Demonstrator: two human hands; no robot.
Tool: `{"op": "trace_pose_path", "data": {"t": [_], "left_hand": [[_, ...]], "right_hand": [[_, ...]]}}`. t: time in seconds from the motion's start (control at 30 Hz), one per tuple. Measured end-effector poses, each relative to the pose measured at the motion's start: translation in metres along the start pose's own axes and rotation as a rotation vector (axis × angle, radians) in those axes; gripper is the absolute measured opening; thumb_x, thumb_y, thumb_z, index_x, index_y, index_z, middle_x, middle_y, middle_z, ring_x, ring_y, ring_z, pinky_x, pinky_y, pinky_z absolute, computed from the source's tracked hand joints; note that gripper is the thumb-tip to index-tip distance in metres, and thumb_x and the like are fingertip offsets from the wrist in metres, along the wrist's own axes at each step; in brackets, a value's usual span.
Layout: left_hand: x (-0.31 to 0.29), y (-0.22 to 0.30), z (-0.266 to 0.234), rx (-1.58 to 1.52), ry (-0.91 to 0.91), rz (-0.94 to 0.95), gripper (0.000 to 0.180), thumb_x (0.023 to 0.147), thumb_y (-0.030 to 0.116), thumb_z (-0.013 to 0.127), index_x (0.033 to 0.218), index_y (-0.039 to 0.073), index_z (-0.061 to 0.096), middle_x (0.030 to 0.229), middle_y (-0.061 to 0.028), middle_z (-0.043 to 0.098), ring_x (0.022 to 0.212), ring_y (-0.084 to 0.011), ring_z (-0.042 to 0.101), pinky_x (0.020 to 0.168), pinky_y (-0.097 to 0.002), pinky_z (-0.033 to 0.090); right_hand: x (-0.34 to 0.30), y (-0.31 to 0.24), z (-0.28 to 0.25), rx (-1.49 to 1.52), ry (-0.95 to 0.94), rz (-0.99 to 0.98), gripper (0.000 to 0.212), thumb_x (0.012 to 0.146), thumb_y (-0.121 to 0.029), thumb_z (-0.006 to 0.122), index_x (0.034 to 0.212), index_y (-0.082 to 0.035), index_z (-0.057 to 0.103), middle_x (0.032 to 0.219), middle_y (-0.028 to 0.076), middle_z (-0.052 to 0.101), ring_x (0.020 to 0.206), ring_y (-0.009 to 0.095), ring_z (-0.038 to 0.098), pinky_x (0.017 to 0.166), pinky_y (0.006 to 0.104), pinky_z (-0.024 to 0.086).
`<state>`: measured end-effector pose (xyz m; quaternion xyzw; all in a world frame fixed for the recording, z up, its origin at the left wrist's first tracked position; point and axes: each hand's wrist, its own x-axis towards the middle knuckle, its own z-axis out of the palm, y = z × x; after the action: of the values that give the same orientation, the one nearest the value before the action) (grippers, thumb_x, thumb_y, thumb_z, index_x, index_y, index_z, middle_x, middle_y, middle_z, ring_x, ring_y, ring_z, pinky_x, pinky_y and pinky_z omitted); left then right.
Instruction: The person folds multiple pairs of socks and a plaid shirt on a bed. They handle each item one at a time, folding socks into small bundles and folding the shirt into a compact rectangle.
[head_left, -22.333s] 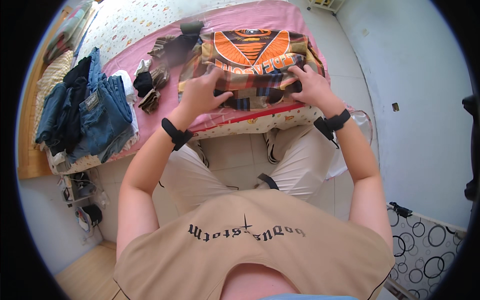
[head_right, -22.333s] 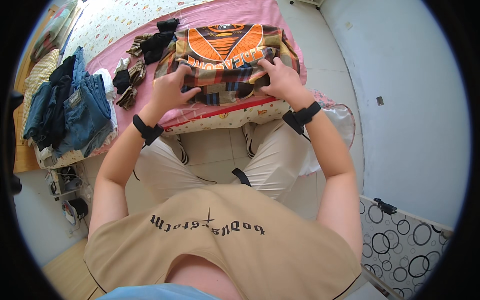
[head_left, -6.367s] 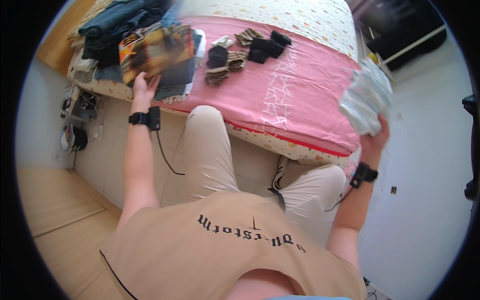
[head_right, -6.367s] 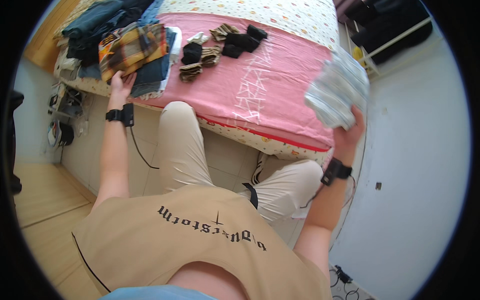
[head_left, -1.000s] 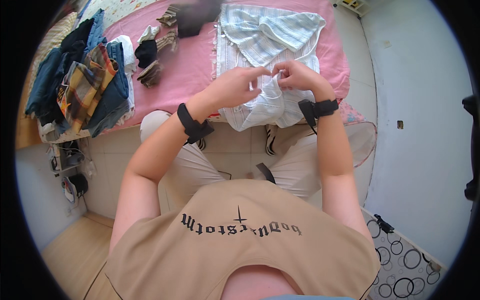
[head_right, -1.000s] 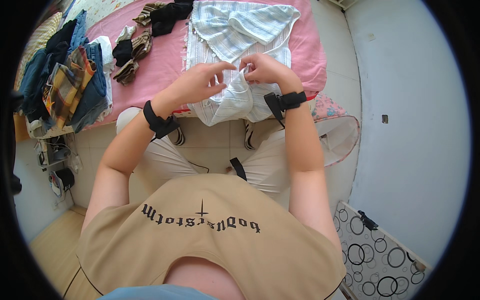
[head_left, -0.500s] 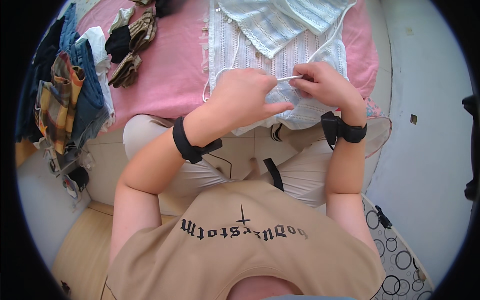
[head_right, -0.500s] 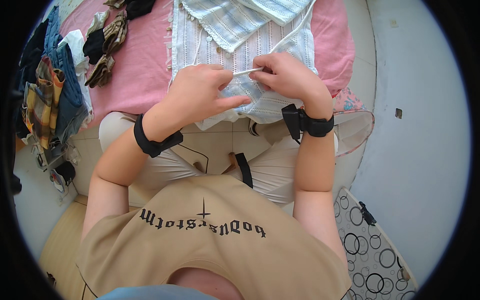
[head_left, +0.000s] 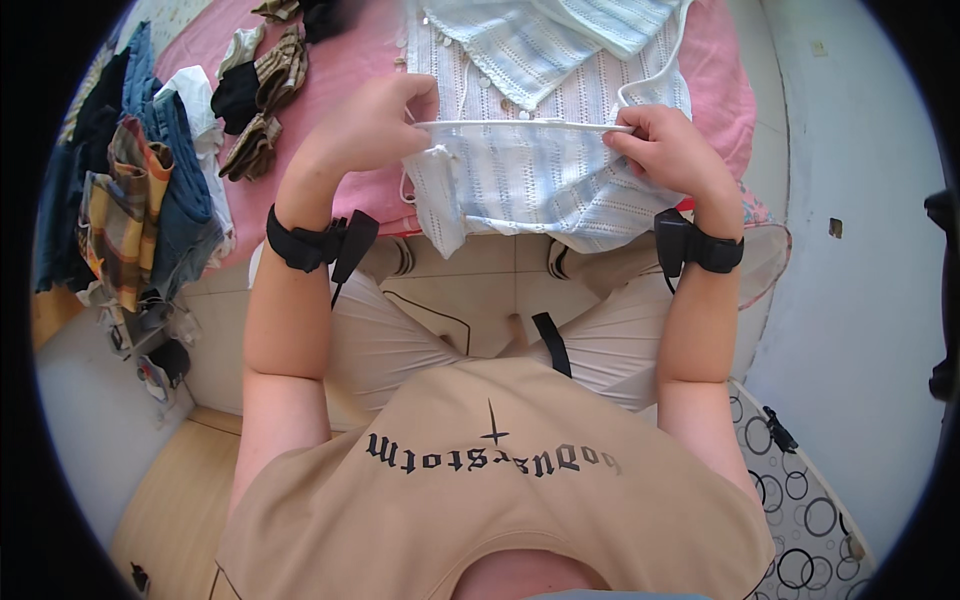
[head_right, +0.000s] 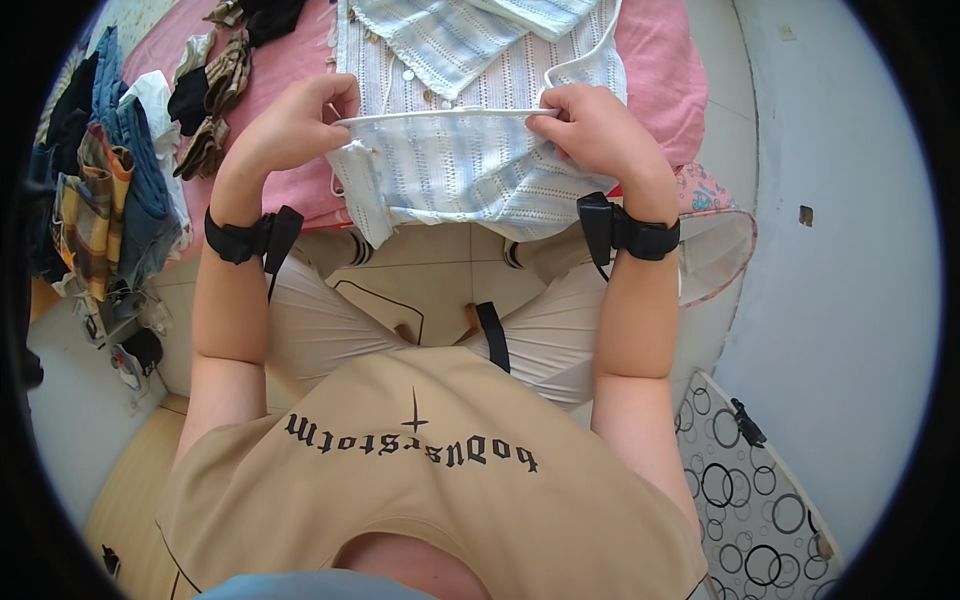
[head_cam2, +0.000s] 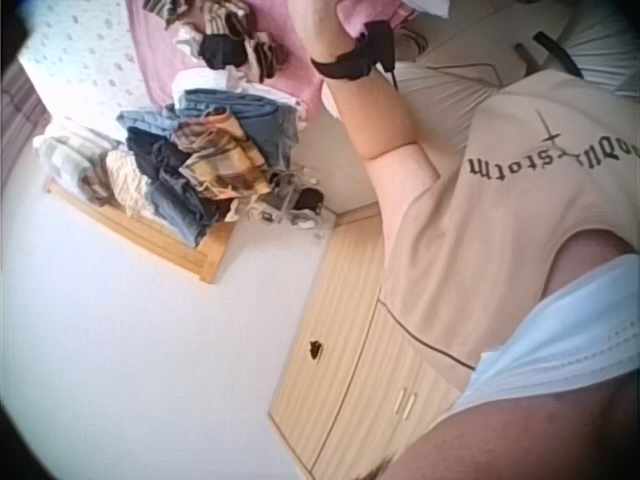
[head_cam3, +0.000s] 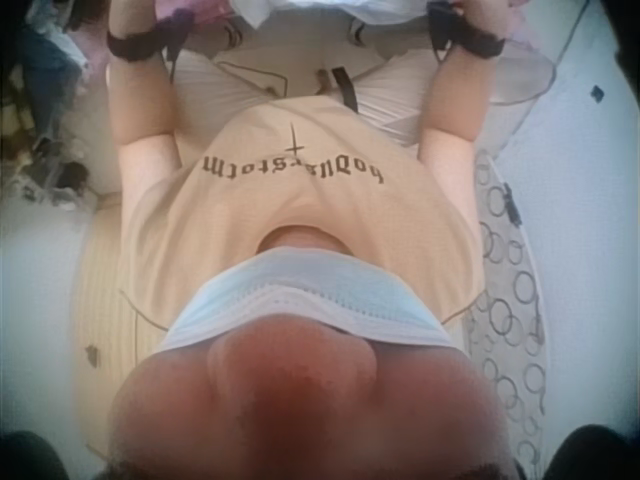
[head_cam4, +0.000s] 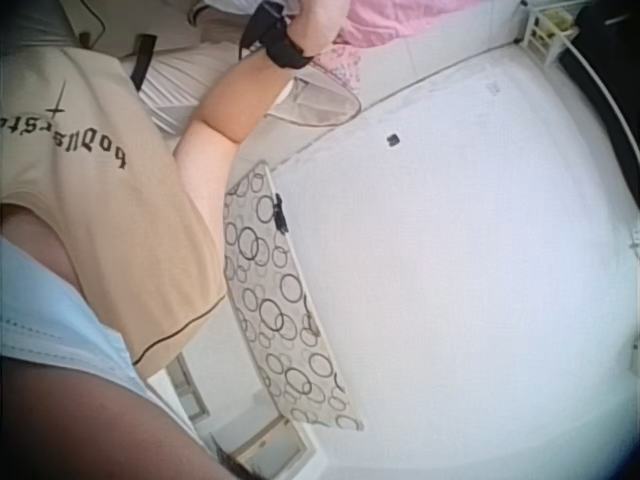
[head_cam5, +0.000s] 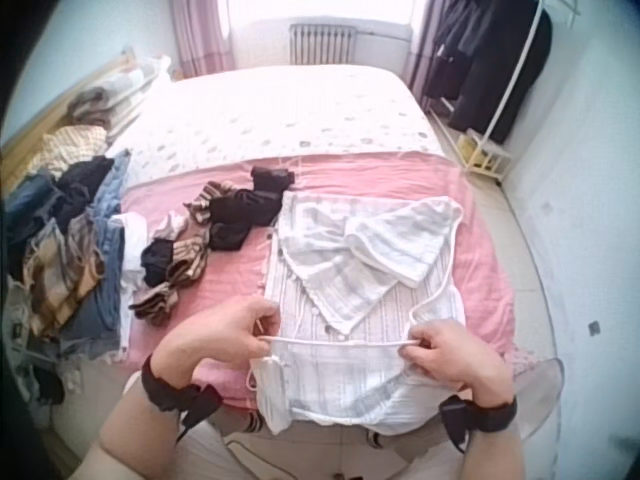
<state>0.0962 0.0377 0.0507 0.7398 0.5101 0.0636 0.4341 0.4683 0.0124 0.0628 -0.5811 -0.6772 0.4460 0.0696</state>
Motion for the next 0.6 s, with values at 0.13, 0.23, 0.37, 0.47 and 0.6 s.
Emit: {"op": "trace_pose_path", "data": {"t": [0.13,0.23,0.37,0.47,0.6], "left_hand": [[-0.004,-0.011,-0.016,-0.085,-0.156,-0.065,0.017,0.082,-0.003,0.068,0.099,-0.001,0.065,0.083,-0.0032,0.064,0.078,-0.0115,0.063,0.068,-0.0304,0.051],[0.0,-0.018,-0.021,-0.147,-0.127,-0.02,0.015,0.087,-0.001,0.072,0.102,-0.001,0.069,0.085,-0.001,0.066,0.079,-0.0089,0.064,0.069,-0.0272,0.051],[0.009,-0.024,-0.01,-0.253,0.021,0.048,0.017,0.098,0.007,0.077,0.112,0.0,0.071,0.088,0.0004,0.069,0.081,-0.0063,0.065,0.072,-0.0247,0.053],[0.012,-0.018,-0.004,-0.231,0.149,0.094,0.026,0.099,0.012,0.08,0.119,0.0,0.07,0.09,-0.003,0.073,0.081,-0.0093,0.068,0.07,-0.0255,0.054],[0.008,0.001,0.007,-0.127,0.125,-0.14,0.036,0.094,0.018,0.086,0.119,-0.002,0.07,0.091,-0.0097,0.076,0.079,-0.0135,0.073,0.064,-0.0302,0.056]], "right_hand": [[0.0,0.013,-0.011,-0.05,-0.004,0.116,0.027,0.099,-0.019,0.074,0.082,0.0,0.064,0.066,-0.001,0.058,0.059,0.008,0.049,0.056,0.0304,0.04],[-0.002,0.029,-0.023,-0.074,-0.027,0.174,0.022,0.092,-0.017,0.075,0.084,0.002,0.066,0.069,-0.001,0.06,0.062,0.009,0.053,0.058,0.0308,0.041],[-0.007,0.045,-0.032,-0.119,0.055,0.176,0.019,0.084,-0.015,0.075,0.084,0.002,0.067,0.071,0.0,0.061,0.065,0.01,0.056,0.059,0.0317,0.042],[-0.008,0.042,-0.033,-0.153,0.228,0.198,0.028,0.081,-0.021,0.078,0.096,0.002,0.071,0.075,0.007,0.067,0.068,0.016,0.063,0.065,0.0353,0.049],[-0.007,0.02,-0.027,-0.301,0.406,0.162,0.041,0.081,-0.028,0.084,0.111,-0.002,0.073,0.079,0.008,0.07,0.072,0.02,0.068,0.07,0.0361,0.054]]}}
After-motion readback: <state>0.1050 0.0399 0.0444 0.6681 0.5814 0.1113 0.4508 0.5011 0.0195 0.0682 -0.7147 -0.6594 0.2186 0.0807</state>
